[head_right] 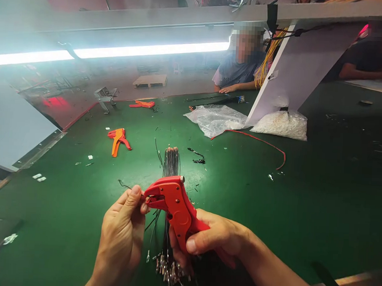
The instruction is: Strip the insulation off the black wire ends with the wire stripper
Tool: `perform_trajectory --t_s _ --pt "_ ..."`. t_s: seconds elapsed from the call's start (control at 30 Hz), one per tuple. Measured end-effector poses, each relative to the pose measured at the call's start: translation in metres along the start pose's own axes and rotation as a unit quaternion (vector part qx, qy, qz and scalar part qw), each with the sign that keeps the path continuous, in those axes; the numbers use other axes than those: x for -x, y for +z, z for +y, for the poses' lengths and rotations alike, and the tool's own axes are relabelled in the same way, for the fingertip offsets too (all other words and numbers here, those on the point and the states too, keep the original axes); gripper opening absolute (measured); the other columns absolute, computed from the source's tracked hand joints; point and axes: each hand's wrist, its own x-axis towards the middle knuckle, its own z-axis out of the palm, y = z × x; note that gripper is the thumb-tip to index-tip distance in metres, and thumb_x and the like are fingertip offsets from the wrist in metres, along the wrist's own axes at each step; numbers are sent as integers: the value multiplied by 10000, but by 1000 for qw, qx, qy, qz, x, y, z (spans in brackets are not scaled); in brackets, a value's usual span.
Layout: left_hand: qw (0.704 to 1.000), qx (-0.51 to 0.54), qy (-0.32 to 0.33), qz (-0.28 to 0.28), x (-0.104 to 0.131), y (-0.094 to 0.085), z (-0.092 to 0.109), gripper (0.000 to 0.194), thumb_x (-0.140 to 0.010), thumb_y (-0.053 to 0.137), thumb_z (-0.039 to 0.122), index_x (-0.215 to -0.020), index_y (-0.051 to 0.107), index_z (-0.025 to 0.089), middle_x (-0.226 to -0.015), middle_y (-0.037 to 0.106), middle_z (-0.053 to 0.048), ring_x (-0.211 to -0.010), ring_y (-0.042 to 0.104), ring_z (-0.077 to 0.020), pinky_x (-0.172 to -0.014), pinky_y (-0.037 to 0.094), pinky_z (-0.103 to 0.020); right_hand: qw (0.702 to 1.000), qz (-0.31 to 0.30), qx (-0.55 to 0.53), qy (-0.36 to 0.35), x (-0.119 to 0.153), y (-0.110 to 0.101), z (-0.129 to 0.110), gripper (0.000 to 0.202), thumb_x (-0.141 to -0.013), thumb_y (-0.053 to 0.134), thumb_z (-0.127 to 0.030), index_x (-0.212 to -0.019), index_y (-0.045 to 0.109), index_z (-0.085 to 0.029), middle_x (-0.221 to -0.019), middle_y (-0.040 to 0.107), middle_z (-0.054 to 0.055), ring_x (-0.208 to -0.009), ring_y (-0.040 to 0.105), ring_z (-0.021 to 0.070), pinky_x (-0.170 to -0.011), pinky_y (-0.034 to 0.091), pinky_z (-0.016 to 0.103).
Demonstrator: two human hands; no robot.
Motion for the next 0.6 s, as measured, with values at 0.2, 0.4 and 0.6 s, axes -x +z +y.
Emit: perform_trajectory --t_s 0.2,0.4,0.6 --pt "999 -25 27 9 1 -1 -3 370 -658 862 437 -579 619 171 -555 532 45 -555 443 -73 -553 413 -140 999 39 20 -20 0 2 4 287 -754 698 -379 -839 608 -120 -611 622 13 -476 558 117 -503 475 239" --pt "999 -35 23 -9 2 -3 -4 381 -697 843 439 -577 597 173 -543 513 51 -547 419 -75 -546 389 -155 997 52 44 -38 0 6 1 251 -753 706 -362 -754 615 -128 -526 565 -19 -460 543 115 -455 420 209" --pt "998 -58 33 -20 2 -6 -6 403 -724 820 472 -579 586 177 -554 514 52 -568 426 -80 -573 390 -161 996 60 56 -35 2 6 2 280 -772 687 -409 -695 593 -156 -455 542 -42 -358 472 90 -350 330 179"
